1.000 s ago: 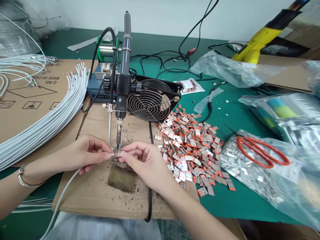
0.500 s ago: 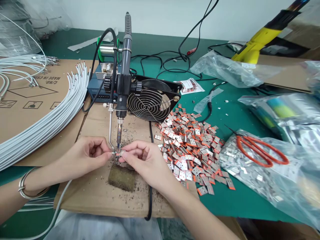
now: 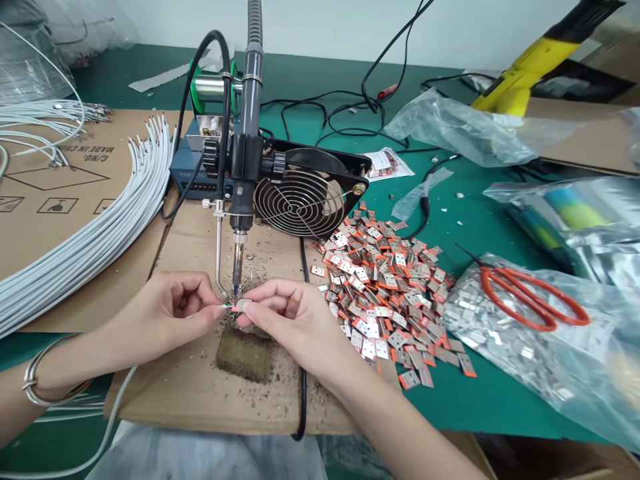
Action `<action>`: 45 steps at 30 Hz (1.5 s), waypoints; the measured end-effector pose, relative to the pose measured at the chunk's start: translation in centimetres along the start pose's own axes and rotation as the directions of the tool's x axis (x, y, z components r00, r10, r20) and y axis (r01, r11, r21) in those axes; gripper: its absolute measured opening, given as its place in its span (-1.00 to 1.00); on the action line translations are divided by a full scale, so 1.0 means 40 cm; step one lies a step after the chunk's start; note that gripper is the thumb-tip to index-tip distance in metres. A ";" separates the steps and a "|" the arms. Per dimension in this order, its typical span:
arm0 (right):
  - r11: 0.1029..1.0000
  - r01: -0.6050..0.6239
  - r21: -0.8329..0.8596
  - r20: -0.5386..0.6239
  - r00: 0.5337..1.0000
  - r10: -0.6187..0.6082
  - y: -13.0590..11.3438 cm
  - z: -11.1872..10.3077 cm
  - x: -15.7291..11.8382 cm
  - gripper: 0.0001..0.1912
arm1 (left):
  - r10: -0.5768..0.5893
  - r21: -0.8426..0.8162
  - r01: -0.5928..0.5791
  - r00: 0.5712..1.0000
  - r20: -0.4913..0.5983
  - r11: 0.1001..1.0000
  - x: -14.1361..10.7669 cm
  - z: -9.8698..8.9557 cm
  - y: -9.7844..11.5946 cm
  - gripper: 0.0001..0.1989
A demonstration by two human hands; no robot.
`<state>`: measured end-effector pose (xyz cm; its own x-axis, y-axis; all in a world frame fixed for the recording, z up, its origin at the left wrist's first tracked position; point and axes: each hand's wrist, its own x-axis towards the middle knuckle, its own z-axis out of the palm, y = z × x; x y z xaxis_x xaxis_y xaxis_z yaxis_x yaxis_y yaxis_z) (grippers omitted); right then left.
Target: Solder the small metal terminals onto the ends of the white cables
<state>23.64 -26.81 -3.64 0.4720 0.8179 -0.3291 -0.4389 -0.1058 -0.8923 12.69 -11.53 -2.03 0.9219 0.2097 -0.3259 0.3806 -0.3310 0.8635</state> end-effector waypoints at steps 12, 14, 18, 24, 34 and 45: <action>0.986 0.023 -0.163 -0.052 0.998 -0.032 -0.004 0.010 -0.002 -0.82 | -0.019 0.074 0.017 1.000 0.023 0.997 0.007 -0.006 -0.007 -0.80; 0.985 0.023 -0.173 -0.048 0.998 -0.032 -0.004 0.011 -0.002 -0.82 | -0.008 0.084 0.007 1.000 0.019 0.996 0.006 -0.006 -0.012 -0.78; 0.986 0.023 -0.166 -0.037 0.999 -0.029 -0.006 0.008 -0.004 -0.83 | 0.002 0.078 -0.003 1.000 0.005 0.997 0.003 -0.003 -0.010 -0.77; 0.992 0.017 -0.126 -0.019 1.000 -0.020 -0.005 0.001 -0.007 -0.82 | 0.002 0.013 -0.002 1.000 0.022 1.000 -0.002 -0.003 -0.007 -0.81; 0.999 -0.001 -0.040 -0.002 1.000 0.001 -0.006 0.005 -0.005 -0.87 | -0.006 0.001 0.006 1.000 0.023 1.000 -0.003 -0.004 0.000 -0.84; 0.995 -0.006 -0.103 -0.030 1.000 0.003 0.000 0.009 -0.004 -0.86 | -0.001 0.118 -0.003 0.999 0.037 0.993 0.000 -0.009 -0.013 -0.81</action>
<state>23.28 -26.73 -3.47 0.4939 0.8000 -0.3408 -0.3602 -0.1685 -0.9175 12.47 -11.04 -2.36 0.9234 0.1755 -0.3413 0.3837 -0.4377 0.8131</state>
